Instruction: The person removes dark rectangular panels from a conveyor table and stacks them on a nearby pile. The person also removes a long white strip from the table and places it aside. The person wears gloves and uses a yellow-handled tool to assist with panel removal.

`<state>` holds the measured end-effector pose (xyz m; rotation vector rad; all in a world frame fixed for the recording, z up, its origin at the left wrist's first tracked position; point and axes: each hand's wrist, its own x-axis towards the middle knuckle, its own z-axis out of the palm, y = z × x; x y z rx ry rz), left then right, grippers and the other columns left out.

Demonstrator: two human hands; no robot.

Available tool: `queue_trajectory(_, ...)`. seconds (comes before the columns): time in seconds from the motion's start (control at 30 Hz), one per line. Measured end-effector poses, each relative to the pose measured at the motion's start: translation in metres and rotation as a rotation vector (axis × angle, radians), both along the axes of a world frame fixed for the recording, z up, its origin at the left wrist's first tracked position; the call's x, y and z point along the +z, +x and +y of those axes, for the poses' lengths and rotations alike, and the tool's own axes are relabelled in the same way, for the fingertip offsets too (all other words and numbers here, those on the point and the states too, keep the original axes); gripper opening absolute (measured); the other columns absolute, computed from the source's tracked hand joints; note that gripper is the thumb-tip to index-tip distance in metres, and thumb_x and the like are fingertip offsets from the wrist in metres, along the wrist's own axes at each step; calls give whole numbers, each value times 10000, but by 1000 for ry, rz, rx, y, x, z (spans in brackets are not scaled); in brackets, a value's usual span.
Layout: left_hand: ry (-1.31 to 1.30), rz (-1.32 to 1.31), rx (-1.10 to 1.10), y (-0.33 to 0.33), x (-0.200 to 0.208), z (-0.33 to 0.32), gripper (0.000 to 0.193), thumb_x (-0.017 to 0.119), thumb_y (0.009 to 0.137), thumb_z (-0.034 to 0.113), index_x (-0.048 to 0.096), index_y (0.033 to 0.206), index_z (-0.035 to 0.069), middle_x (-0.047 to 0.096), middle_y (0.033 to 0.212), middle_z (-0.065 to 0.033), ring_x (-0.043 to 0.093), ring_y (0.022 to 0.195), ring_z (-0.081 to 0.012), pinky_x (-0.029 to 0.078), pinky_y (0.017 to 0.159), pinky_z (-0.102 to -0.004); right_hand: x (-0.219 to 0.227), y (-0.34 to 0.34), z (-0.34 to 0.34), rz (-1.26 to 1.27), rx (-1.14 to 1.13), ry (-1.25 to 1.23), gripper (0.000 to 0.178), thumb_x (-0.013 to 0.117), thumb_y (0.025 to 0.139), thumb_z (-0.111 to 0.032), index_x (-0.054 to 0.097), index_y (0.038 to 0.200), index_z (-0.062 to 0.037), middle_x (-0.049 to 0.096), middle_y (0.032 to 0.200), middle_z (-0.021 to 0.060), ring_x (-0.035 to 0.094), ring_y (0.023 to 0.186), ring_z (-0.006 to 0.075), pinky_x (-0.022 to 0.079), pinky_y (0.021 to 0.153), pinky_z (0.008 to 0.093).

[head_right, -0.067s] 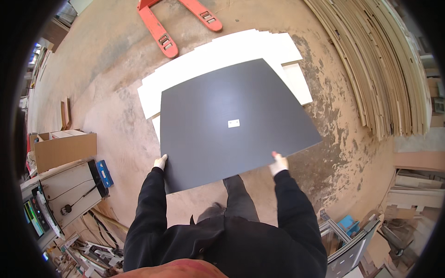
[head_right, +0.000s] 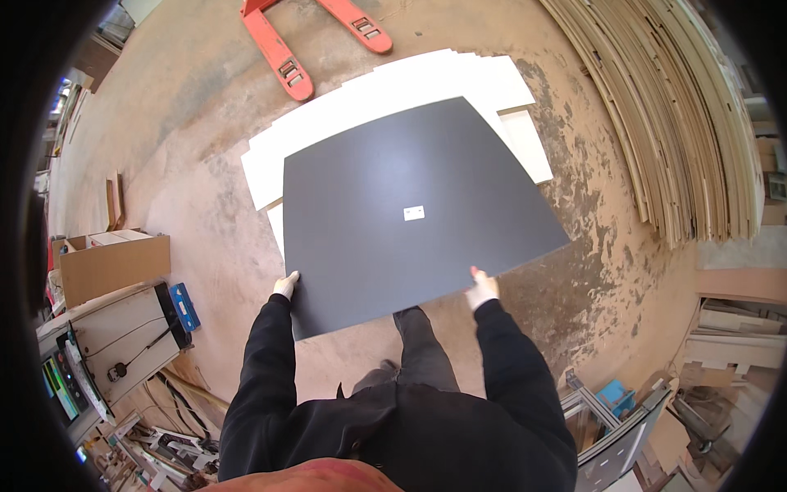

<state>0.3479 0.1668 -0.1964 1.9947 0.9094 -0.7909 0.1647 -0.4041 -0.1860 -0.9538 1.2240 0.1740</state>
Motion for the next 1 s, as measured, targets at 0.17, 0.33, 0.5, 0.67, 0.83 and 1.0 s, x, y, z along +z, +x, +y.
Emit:
queue_trajectory(0.17,47,-225,-39,16,-21,-48,563,809,808,258,657,1190,-126,737,1091,-184,708,949,-266,552,857,-377,-37,58,17,-209,-272,205,363,729,943,-223,534,1213,-79,612,1172,75,605,1095,291,483,869,545)
queue_trajectory(0.33,98,-263,-115,37,-47,-63,535,798,824,254,639,1147,-142,725,1100,-220,708,982,-314,550,887,-397,-81,98,-3,-174,-264,218,307,708,950,-204,540,1197,-133,618,1160,59,611,1034,258,477,802,479)
queue_trajectory(0.5,423,95,-590,2,-47,-88,682,784,823,390,622,1257,-111,703,1199,-283,702,1092,-387,538,963,-433,-105,65,11,9,-143,167,295,512,1035,-108,491,1316,-22,654,1160,169,683,976,298,589,829,462)
queue_trajectory(0.67,-114,352,-971,-108,-22,-144,470,645,968,368,657,1320,56,735,1020,-81,689,799,-157,571,666,-338,-54,-46,61,-146,-84,137,320,494,970,-50,536,1287,-22,697,1073,155,706,877,268,604,747,427)
queue_trajectory(0.83,-308,226,-1458,-210,-15,-198,423,658,961,396,712,1184,40,734,924,-93,681,774,-186,559,715,-359,4,-174,102,-11,265,-92,323,525,929,-65,617,1236,-22,725,992,141,717,832,234,595,727,385)
queue_trajectory(1.0,-448,78,-1869,-270,-15,-236,388,610,966,368,711,901,-1,706,759,-121,683,672,-210,539,633,-387,83,-384,186,139,393,-477,317,595,888,-204,679,1154,-53,740,1062,189,708,992,349,542,876,473)
